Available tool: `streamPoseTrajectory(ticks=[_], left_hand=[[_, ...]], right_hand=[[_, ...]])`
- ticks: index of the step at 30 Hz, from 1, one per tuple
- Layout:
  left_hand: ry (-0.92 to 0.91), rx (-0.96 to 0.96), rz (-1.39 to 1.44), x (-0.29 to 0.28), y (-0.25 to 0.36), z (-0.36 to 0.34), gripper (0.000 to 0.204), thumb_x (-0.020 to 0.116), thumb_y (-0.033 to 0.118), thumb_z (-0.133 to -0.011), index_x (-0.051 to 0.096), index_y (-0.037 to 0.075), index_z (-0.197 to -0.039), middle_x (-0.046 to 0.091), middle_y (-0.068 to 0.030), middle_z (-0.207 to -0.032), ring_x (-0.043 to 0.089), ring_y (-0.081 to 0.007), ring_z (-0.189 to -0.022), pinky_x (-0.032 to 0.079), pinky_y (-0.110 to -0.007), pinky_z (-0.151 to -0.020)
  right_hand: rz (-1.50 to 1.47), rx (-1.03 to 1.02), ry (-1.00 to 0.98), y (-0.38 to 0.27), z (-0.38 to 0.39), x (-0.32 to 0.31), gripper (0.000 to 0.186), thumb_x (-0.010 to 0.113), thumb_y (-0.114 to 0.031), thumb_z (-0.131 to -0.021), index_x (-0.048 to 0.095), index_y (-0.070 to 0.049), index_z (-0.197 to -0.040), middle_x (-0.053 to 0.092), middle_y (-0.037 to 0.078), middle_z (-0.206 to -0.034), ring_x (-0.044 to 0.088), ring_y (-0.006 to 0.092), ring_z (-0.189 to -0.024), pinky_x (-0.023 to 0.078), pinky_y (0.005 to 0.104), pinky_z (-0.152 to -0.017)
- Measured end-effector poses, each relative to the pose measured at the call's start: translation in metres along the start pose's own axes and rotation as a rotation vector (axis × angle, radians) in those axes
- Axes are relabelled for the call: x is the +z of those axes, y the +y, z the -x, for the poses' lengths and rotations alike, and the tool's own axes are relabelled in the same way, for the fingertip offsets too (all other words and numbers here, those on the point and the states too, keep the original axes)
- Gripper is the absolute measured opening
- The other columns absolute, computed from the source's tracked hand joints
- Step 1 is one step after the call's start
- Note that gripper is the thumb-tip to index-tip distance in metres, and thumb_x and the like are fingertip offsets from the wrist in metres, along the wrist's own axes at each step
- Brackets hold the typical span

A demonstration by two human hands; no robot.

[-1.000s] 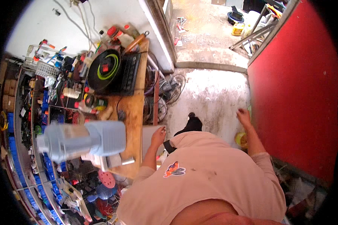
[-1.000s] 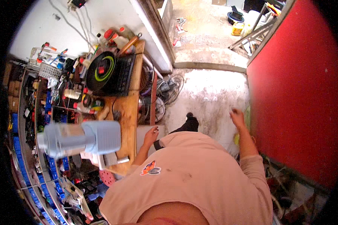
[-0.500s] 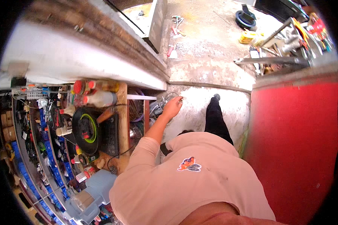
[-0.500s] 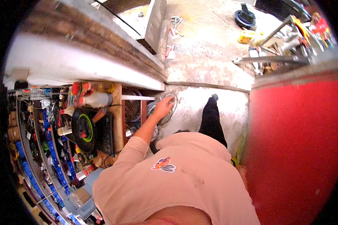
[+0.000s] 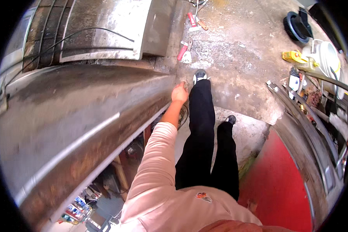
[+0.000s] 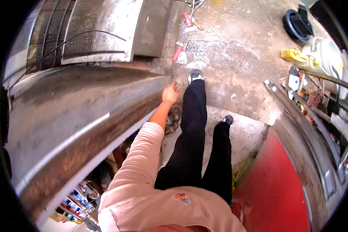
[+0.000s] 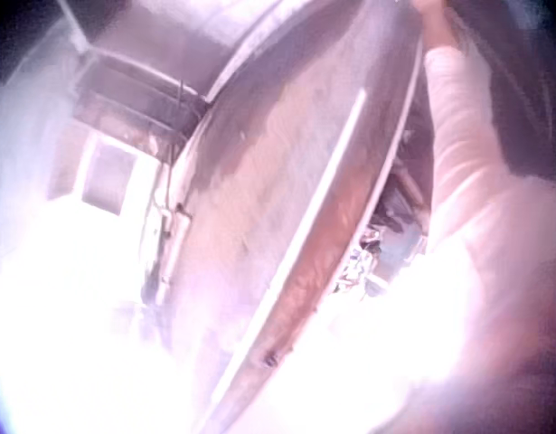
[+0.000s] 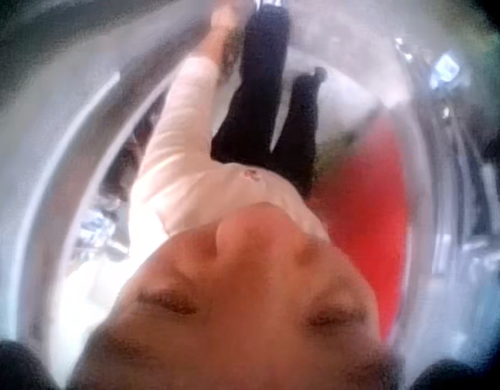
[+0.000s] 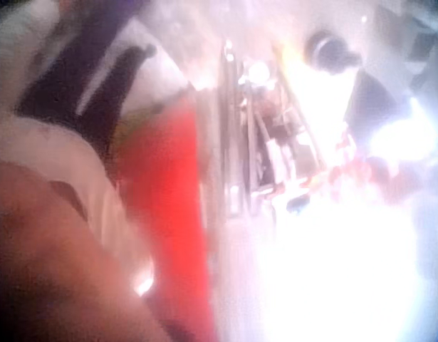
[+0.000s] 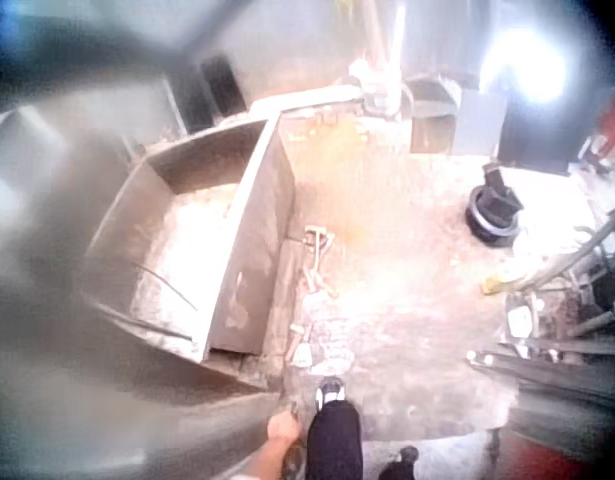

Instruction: The person uses a cordless drill to remove screws from a metal range hood placed on the ground. After removing the screws, the person walks into a cluttered workshop to retrieve a scraper and a white cloth. They then return to the range hood and use the scraper to clean the surface while holding the cloth.

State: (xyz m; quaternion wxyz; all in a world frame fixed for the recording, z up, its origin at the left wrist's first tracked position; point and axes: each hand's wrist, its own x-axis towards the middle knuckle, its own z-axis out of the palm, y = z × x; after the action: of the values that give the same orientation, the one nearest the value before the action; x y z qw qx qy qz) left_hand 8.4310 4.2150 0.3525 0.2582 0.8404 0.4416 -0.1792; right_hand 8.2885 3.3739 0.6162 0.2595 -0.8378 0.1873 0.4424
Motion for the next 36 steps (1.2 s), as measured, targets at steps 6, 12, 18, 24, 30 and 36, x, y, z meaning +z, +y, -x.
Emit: streamPoseTrajectory(ticks=[6,12,18,24,30,36], left_hand=[[-0.084,-0.024,-0.268,0.071,-0.004,-0.217,0.041,0.059,0.027,-0.087,0.053,0.008,-0.123,0.060,-0.0182,-0.118,0.056,-0.0355,-0.112,0.048,-0.046,-0.093],[-0.096,-0.076,-0.310,0.112,-0.019,-0.347,0.042,0.060,0.027,-0.086,0.052,0.005,-0.122,0.059,-0.0174,-0.116,0.057,-0.0355,-0.111,0.048,-0.044,-0.092],[0.109,-0.057,-0.353,0.152,-0.035,-0.400,0.031,0.057,0.018,-0.086,0.053,0.004,-0.114,0.060,-0.0150,-0.112,0.059,-0.0342,-0.103,0.050,-0.043,-0.087],[0.141,-0.172,-0.399,0.174,-0.032,-0.410,0.028,0.060,0.019,-0.084,0.056,0.004,-0.106,0.062,-0.0159,-0.103,0.060,-0.0330,-0.100,0.051,-0.042,-0.085],[0.323,-0.131,-0.261,0.127,-0.012,-0.380,0.033,0.069,0.025,-0.078,0.055,0.003,-0.099,0.061,-0.0168,-0.100,0.057,-0.0351,-0.098,0.048,-0.044,-0.085],[0.496,-0.067,-0.054,0.050,0.020,-0.290,0.033,0.071,0.023,-0.080,0.052,0.004,-0.099,0.056,-0.0179,-0.099,0.054,-0.0376,-0.099,0.045,-0.047,-0.085]], right_hand=[[-0.218,0.494,0.017,-0.151,-0.050,0.099,0.011,0.056,-0.013,-0.086,0.055,-0.010,-0.075,0.054,0.007,-0.074,0.051,0.0200,-0.058,0.046,0.0375,-0.049],[-0.190,0.595,-0.003,-0.252,-0.119,0.135,0.011,0.055,-0.013,-0.085,0.055,-0.009,-0.075,0.054,0.007,-0.074,0.052,0.0201,-0.058,0.047,0.0372,-0.050],[-0.156,0.631,-0.027,-0.291,-0.166,0.146,0.011,0.055,-0.012,-0.085,0.055,-0.008,-0.075,0.054,0.007,-0.074,0.052,0.0203,-0.059,0.048,0.0370,-0.051],[-0.137,0.652,-0.035,-0.308,-0.184,0.149,0.011,0.055,-0.012,-0.085,0.055,-0.007,-0.075,0.054,0.007,-0.074,0.053,0.0204,-0.060,0.048,0.0368,-0.051],[-0.147,0.581,-0.033,-0.302,-0.199,0.152,0.011,0.055,-0.011,-0.085,0.055,-0.006,-0.075,0.054,0.007,-0.074,0.054,0.0206,-0.060,0.049,0.0365,-0.052],[-0.148,0.428,-0.037,-0.275,-0.207,0.136,0.011,0.054,-0.011,-0.084,0.055,-0.005,-0.074,0.054,0.007,-0.074,0.054,0.0207,-0.061,0.050,0.0363,-0.053]])
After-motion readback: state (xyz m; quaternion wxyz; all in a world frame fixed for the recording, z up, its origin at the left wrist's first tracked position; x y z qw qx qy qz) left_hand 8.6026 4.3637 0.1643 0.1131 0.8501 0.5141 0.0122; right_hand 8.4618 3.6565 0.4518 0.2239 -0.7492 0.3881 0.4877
